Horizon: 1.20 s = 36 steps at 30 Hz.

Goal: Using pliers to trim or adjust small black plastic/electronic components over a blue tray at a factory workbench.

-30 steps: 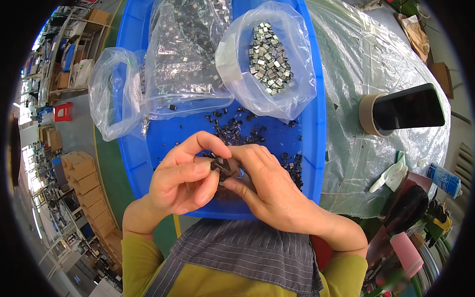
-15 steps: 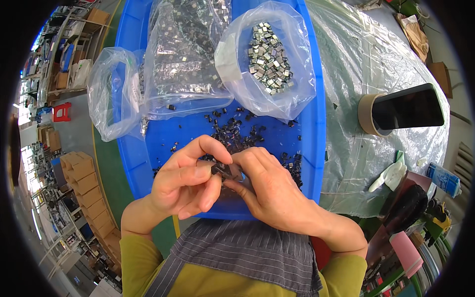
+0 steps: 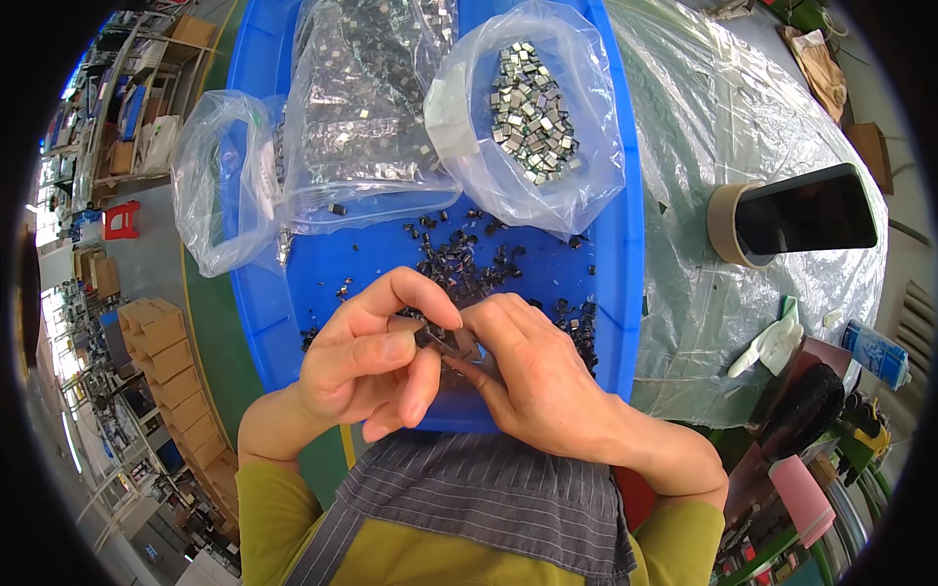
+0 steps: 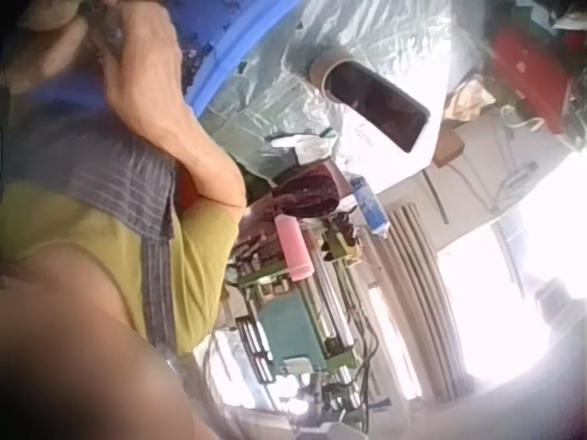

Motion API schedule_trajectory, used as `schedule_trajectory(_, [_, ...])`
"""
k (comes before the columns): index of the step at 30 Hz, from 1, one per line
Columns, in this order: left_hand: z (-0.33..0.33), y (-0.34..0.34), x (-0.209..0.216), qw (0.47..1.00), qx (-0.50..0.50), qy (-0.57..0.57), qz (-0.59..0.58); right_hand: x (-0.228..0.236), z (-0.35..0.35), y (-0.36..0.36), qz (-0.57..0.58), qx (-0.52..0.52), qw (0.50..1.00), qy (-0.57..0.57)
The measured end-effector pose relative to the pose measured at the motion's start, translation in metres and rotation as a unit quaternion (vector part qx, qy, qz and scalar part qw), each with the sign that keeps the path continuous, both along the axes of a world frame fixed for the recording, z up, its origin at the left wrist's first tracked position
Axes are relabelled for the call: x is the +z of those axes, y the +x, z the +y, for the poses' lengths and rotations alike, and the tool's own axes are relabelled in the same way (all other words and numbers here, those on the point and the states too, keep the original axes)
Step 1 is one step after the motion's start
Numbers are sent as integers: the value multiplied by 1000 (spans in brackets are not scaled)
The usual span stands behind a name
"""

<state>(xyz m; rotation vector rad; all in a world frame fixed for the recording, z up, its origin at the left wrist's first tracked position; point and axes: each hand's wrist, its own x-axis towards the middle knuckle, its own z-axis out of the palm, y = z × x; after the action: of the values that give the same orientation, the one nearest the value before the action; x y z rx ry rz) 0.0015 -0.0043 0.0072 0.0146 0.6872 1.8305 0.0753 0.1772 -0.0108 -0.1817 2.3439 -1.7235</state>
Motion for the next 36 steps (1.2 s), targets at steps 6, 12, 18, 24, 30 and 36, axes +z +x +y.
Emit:
schedule_trajectory(6, [-2,-2,8,993,-3,-64,102,-1,-1,1,12,8,1000,8])
schedule_trajectory(12, [-2,1,10,934,-14,-172,311,-4,-1,5,-9,4,1000,-5])
schedule_trajectory(18, [-2,8,-4,891,-14,-181,416,-9,0,11,-50,10,998,-25])
schedule_trajectory(24, [0,11,-5,885,-2,-179,429,-10,3,14,-67,20,996,-60])
schedule_trajectory(30, [4,2,5,910,-16,-180,372,-10,5,9,-47,9,997,-54])
schedule_trajectory(36, [6,-1,10,944,-62,-175,273,-7,7,6,-37,6,998,-46])
